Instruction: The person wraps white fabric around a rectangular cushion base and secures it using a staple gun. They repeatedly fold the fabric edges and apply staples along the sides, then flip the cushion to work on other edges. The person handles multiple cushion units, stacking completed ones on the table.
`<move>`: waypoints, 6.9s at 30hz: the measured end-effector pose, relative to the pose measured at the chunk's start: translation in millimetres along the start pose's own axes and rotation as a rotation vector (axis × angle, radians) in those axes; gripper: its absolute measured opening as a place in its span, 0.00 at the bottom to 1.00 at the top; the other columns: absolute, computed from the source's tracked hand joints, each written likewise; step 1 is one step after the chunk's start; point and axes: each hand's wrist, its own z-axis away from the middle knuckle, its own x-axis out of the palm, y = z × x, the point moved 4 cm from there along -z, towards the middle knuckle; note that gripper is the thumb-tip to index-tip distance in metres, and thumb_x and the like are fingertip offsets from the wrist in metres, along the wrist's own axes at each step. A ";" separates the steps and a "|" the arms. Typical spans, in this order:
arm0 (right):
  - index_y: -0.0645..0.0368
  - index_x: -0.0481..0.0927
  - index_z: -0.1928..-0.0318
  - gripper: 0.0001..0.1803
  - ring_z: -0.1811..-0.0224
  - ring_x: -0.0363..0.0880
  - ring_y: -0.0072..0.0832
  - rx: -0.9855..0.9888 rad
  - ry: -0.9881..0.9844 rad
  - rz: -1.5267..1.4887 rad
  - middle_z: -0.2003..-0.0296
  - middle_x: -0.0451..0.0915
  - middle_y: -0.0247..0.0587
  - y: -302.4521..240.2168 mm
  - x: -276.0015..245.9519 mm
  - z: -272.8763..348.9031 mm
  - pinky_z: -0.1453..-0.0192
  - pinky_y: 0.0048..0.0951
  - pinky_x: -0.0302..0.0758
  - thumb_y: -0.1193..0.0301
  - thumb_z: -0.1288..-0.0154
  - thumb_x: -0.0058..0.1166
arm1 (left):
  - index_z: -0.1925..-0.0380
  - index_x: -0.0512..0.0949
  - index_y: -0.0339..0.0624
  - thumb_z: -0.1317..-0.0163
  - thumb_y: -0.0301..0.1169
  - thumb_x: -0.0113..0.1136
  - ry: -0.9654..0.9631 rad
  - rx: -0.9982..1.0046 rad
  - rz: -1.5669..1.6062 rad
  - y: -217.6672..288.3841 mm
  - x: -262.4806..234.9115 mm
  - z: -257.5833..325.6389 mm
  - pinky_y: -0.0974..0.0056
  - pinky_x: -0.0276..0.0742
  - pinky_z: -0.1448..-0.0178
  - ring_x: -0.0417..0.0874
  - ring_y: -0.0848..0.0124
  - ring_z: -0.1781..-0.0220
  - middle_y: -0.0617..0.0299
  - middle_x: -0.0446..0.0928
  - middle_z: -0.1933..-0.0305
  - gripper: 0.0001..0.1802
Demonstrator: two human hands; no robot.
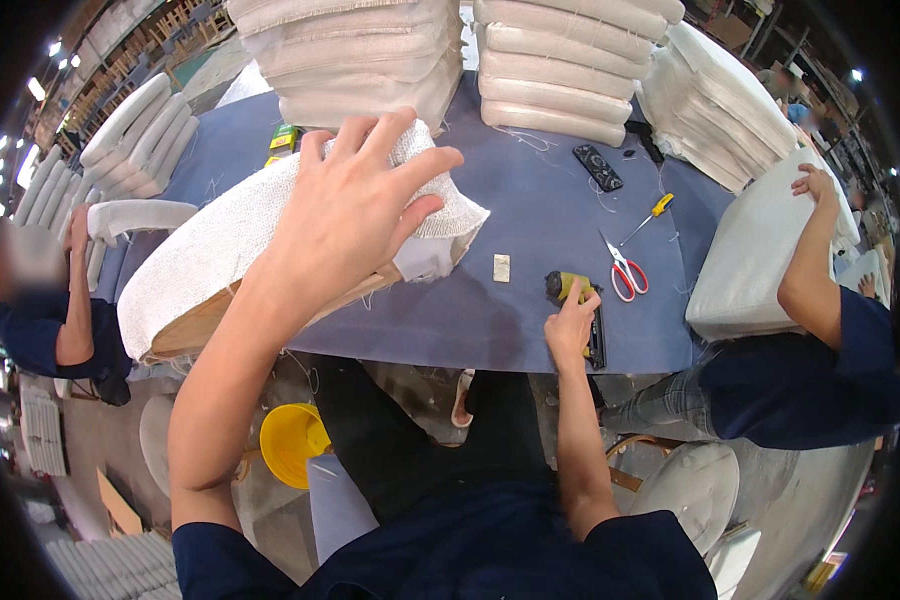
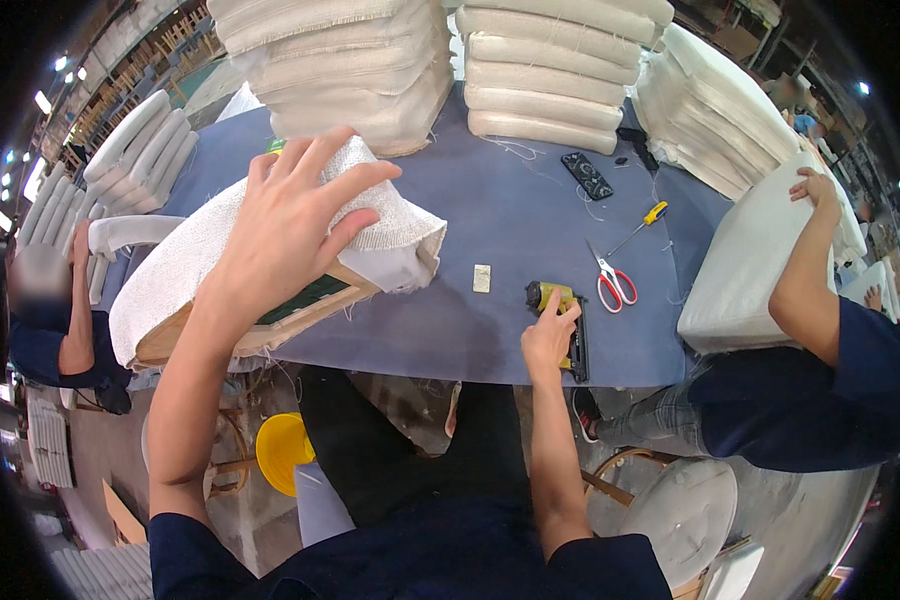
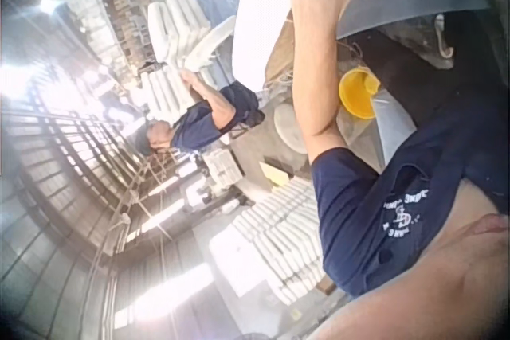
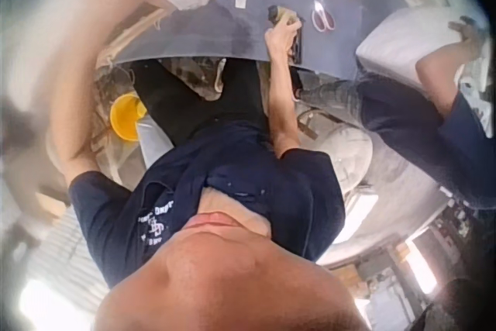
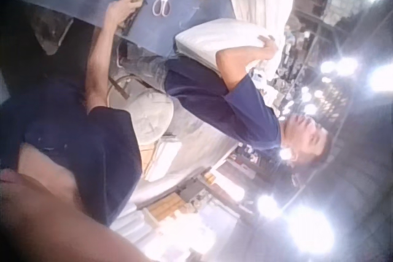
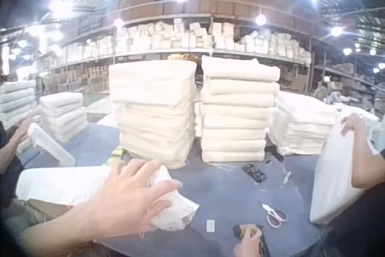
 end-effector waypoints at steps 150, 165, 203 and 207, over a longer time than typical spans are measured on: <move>0.66 0.92 0.50 0.13 0.54 0.92 0.33 -0.955 -0.689 -1.079 0.54 0.92 0.50 -315.4 -223.3 211.9 0.49 0.30 0.84 0.74 0.33 0.72 | 0.50 0.91 0.53 0.31 0.49 0.70 0.528 -0.089 0.705 1.5 -89.6 216.7 0.35 0.71 0.24 0.74 0.35 0.25 0.49 0.79 0.35 0.18; 0.69 0.90 0.50 0.14 0.63 0.83 0.17 -0.481 -0.895 -1.588 0.63 0.89 0.35 -307.5 -165.5 230.2 0.59 0.25 0.78 0.68 0.22 0.65 | 0.37 0.81 0.30 0.20 0.53 0.57 0.826 -0.589 0.479 52.7 -84.2 236.5 0.47 0.75 0.25 0.82 0.40 0.30 0.30 0.78 0.30 0.33; 0.51 0.63 0.17 0.53 0.34 0.76 0.62 -0.286 0.090 0.316 0.29 0.63 0.60 -17.3 33.8 49.8 0.32 0.55 0.80 0.77 0.44 0.71 | 0.25 0.73 0.45 0.32 0.26 0.65 0.566 -0.896 0.199 -25.8 -127.6 308.0 0.49 0.66 0.20 0.74 0.41 0.26 0.38 0.67 0.26 0.34; 0.46 0.65 0.18 0.52 0.33 0.76 0.64 -0.258 0.019 0.310 0.29 0.63 0.63 -4.3 11.5 40.4 0.37 0.58 0.82 0.71 0.44 0.73 | 0.26 0.73 0.47 0.35 0.26 0.70 0.587 -0.919 0.175 -19.6 -123.1 306.6 0.47 0.69 0.21 0.74 0.40 0.27 0.37 0.67 0.27 0.36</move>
